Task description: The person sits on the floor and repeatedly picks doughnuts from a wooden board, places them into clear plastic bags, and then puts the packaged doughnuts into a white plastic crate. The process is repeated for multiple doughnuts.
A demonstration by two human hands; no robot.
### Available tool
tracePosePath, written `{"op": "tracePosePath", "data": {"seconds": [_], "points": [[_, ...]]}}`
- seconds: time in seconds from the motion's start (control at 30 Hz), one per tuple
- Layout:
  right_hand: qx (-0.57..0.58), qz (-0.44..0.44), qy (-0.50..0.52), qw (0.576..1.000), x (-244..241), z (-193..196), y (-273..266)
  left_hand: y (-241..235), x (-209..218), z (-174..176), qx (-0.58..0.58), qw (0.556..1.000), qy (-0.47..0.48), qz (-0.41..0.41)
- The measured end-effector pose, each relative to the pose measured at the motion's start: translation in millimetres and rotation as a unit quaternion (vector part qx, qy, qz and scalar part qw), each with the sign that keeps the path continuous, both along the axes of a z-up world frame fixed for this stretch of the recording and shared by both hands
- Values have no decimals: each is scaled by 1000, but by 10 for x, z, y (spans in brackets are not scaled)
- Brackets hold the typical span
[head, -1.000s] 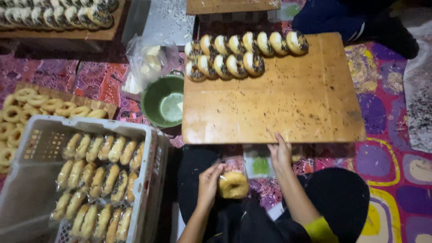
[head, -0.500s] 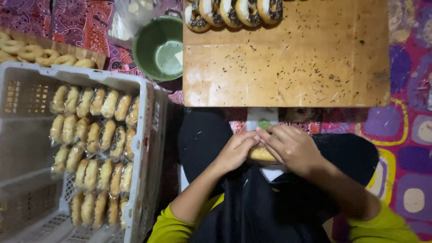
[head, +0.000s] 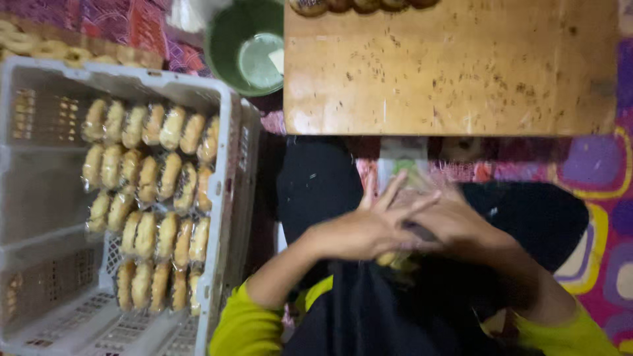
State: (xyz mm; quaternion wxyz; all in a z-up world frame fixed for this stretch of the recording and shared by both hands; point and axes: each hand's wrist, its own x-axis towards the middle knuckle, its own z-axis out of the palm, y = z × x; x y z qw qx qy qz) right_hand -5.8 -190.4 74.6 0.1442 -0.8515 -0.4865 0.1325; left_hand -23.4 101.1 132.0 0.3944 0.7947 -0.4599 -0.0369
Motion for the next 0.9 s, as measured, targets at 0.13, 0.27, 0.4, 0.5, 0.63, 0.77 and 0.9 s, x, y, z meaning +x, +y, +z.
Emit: {"op": "tracePosePath", "data": {"seconds": [0.13, 0.27, 0.4, 0.5, 0.63, 0.77, 0.9], "points": [[220, -209, 395, 867, -118, -45, 510, -118, 32, -303, -481, 759, 438, 22], [498, -240, 453, 700, -139, 77, 1082, -160, -229, -574, -539, 684, 383, 307], [525, -397, 526, 539, 186, -279, 1390, 113, -412, -945, -345, 732, 165, 563], [442, -388, 419, 692, 267, -580, 1395, 441, -560, -1155, -298, 736, 102, 600], [329, -341, 239, 847, -22, -1094, 1457, 521, -960, -1510, -178, 699, 238, 650], [300, -425, 507, 688, -272, -1875, 1373, 578, -1147, -1928, -358, 615, 419, 564], [448, -333, 643, 524, -90, -2417, 586, 358, -738, -1961, -205, 720, 525, 404]]}}
